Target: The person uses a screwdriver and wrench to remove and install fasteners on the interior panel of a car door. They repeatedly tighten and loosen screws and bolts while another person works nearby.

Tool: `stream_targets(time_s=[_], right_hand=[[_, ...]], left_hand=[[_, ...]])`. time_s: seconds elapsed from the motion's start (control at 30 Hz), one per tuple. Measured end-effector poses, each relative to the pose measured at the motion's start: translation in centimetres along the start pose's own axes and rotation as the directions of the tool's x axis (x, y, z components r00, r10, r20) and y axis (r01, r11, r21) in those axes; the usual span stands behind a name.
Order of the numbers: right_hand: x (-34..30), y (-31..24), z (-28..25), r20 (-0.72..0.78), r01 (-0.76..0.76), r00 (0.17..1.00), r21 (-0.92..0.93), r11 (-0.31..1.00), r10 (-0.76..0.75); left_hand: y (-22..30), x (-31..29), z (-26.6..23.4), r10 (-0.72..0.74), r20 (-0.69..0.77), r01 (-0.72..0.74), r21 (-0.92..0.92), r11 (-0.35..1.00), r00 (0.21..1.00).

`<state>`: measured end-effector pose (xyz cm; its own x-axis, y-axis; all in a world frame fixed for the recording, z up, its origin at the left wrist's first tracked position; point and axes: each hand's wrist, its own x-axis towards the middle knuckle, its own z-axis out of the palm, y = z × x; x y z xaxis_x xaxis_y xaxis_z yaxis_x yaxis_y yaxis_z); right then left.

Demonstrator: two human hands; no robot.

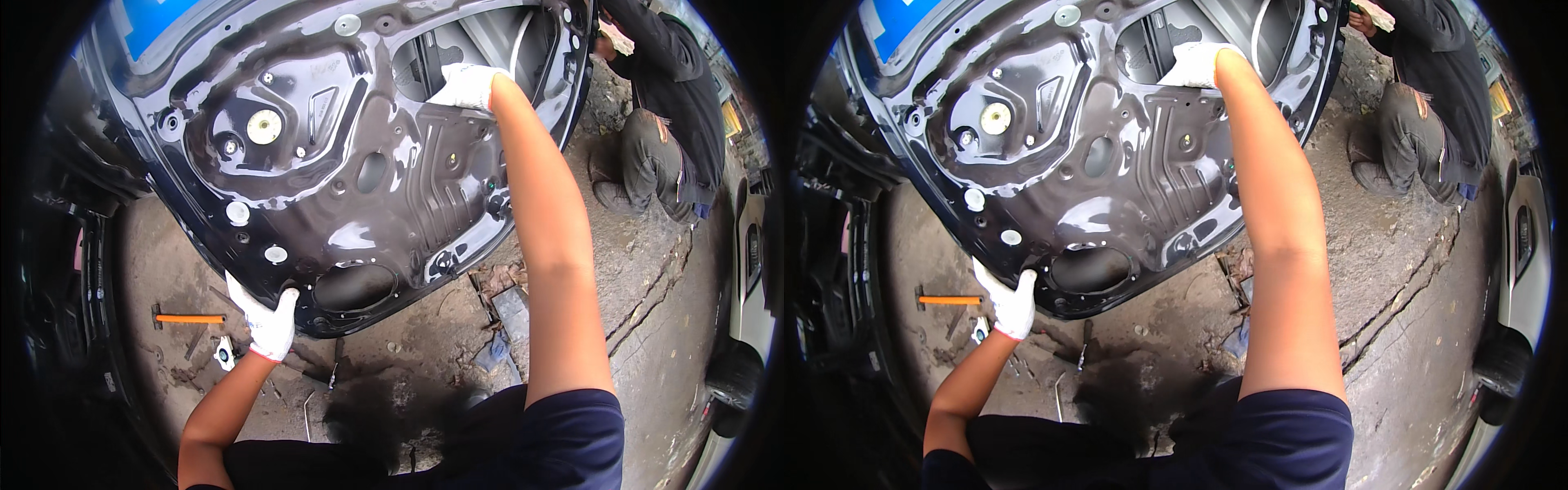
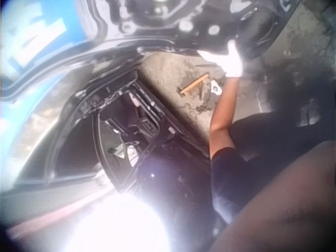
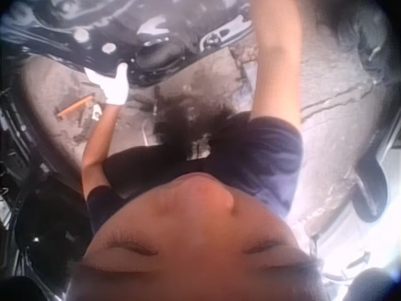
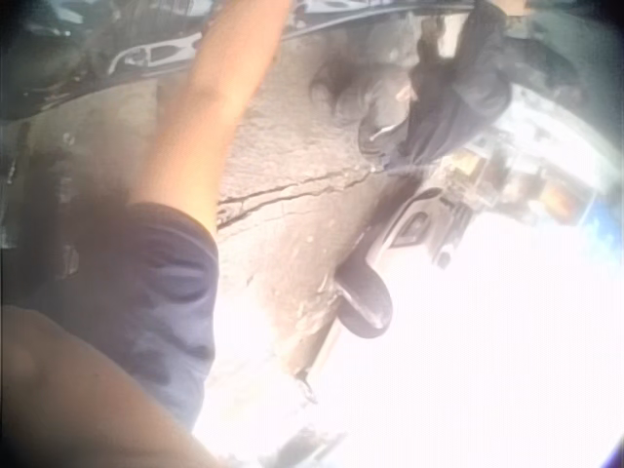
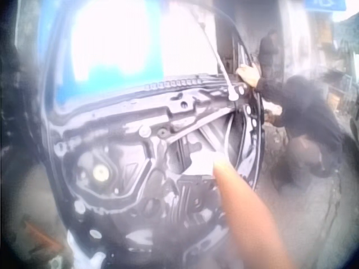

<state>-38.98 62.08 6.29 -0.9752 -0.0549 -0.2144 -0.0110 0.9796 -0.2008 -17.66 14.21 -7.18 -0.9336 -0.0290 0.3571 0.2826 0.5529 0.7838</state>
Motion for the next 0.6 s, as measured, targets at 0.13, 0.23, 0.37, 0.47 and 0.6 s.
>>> stream_targets(time_s=[0.13, 0.23, 0.37, 0.47, 0.6], right_hand=[[-0.7, 0.4, 1.5, -0.203, 0.049, 0.979, 0.155, 0.987, -0.017], [-1.1, 0.5, 1.8, -0.259, 0.102, 0.965, 0.183, 0.978, -0.052], [-1.6, 0.6, 0.6, -0.301, 0.09, 0.954, 0.348, 0.933, 0.021], [-2.1, 0.3, 0.2, -0.214, 0.068, 0.975, 0.536, 0.842, 0.057], [-2.8, -0.3, 1.1, -0.417, 0.107, 0.909, 0.277, 0.955, 0.019]], left_hand=[[-0.8, -0.1, 0.0, 0.008, -0.007, -0.008, -0.001, 1.0, 1.0], [-1.1, -0.3, 0.1, -0.021, -0.008, 0.021, -0.034, 0.999, 1.0], [-0.9, -0.2, 0.2, -0.025, -0.026, 0.025, -0.011, 1.0, 0.999], [-0.5, -0.1, 0.3, -0.041, -0.021, 0.04, -0.068, 0.997, 0.999], [-0.2, -0.1, 0.2, -0.018, -0.011, 0.018, -0.041, 0.999, 1.0]])
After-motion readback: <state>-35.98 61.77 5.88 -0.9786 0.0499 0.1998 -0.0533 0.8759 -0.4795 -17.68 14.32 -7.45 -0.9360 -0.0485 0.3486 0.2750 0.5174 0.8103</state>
